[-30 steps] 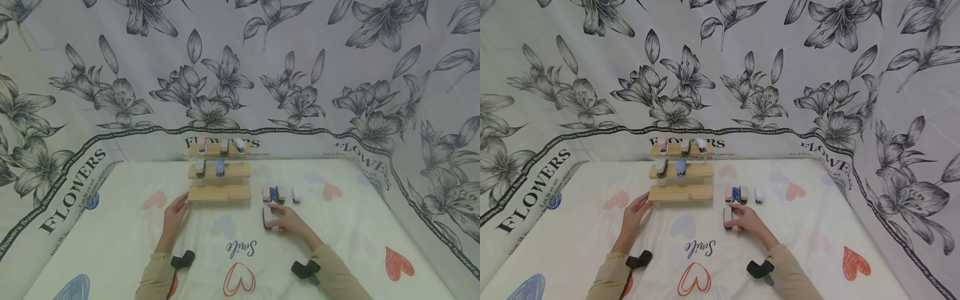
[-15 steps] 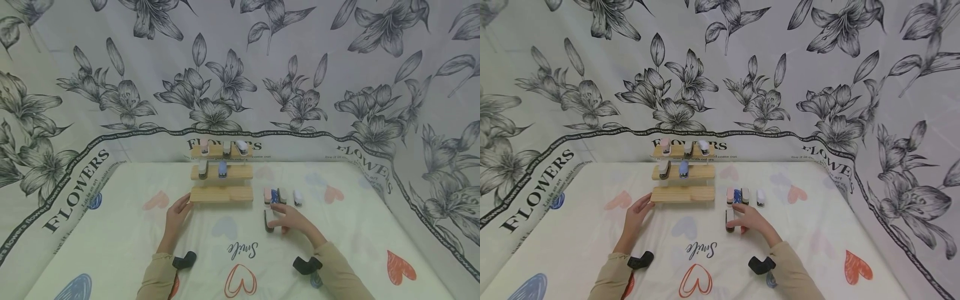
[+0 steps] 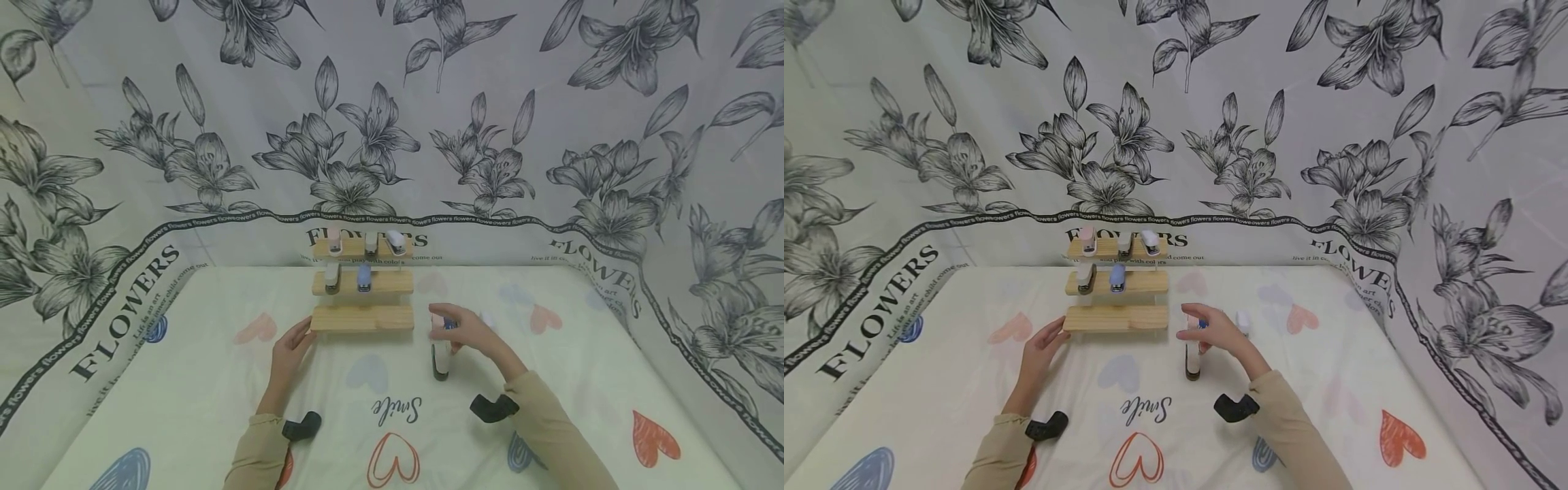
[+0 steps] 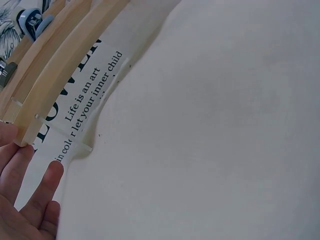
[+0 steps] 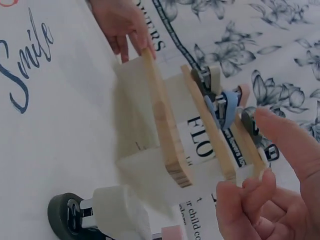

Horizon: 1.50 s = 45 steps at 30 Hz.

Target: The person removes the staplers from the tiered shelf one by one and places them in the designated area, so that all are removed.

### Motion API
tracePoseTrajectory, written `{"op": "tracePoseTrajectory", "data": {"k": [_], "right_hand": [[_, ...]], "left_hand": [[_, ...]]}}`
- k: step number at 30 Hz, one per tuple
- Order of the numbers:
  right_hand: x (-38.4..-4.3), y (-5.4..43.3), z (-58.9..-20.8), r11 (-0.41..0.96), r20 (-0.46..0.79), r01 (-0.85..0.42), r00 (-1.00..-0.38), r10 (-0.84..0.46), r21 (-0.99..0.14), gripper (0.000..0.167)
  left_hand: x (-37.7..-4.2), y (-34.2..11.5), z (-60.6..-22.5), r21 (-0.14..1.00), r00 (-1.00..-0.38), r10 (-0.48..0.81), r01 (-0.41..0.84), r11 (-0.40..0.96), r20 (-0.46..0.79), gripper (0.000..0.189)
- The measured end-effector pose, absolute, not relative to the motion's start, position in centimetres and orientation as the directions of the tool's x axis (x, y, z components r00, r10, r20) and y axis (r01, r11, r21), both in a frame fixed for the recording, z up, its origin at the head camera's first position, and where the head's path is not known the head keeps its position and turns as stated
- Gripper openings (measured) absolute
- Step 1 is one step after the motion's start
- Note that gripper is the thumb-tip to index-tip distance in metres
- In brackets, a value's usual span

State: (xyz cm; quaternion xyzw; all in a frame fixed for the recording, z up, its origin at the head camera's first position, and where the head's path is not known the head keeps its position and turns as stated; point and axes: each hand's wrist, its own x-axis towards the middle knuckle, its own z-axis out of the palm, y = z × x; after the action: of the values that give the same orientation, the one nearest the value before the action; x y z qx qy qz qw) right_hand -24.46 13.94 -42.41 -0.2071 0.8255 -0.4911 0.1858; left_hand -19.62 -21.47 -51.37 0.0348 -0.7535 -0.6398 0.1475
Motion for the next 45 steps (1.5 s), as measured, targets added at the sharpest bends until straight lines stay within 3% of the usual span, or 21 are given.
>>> {"op": "tracePoseTrajectory", "data": {"k": [8, 20, 26, 35, 45], "right_hand": [[-25.9, 12.4, -41.8, 0.314, 0.016, -0.215, -0.847, -0.532, -0.925, 0.052], [-28.1, 8.3, -41.5, 0.255, 0.073, -0.265, -0.813, -0.578, -0.93, 0.06], [-29.1, 6.6, -42.3, 0.258, 0.088, -0.263, -0.839, -0.537, -0.93, 0.062], [-29.7, 4.4, -41.9, 0.206, -0.027, -0.093, -0.858, -0.514, -0.974, 0.066], [-30.4, 1.6, -41.2, 0.273, -0.056, -0.078, -0.891, -0.451, -0.959, 0.082]], "left_hand": [[-19.7, -21.5, -51.5, 0.962, -0.943, -0.237, 0.19, 0.196, 0.234, 0.039], [-19.6, -21.5, -51.5, 0.971, -0.949, -0.25, 0.146, 0.188, 0.191, 0.038], [-19.4, -21.5, -51.5, 0.981, -0.956, -0.249, 0.115, 0.159, 0.153, 0.038], [-19.6, -21.6, -51.5, 0.972, -0.954, -0.236, 0.139, 0.19, 0.182, 0.039], [-19.6, -21.5, -51.5, 0.974, -0.955, -0.243, 0.125, 0.187, 0.169, 0.037]]}}
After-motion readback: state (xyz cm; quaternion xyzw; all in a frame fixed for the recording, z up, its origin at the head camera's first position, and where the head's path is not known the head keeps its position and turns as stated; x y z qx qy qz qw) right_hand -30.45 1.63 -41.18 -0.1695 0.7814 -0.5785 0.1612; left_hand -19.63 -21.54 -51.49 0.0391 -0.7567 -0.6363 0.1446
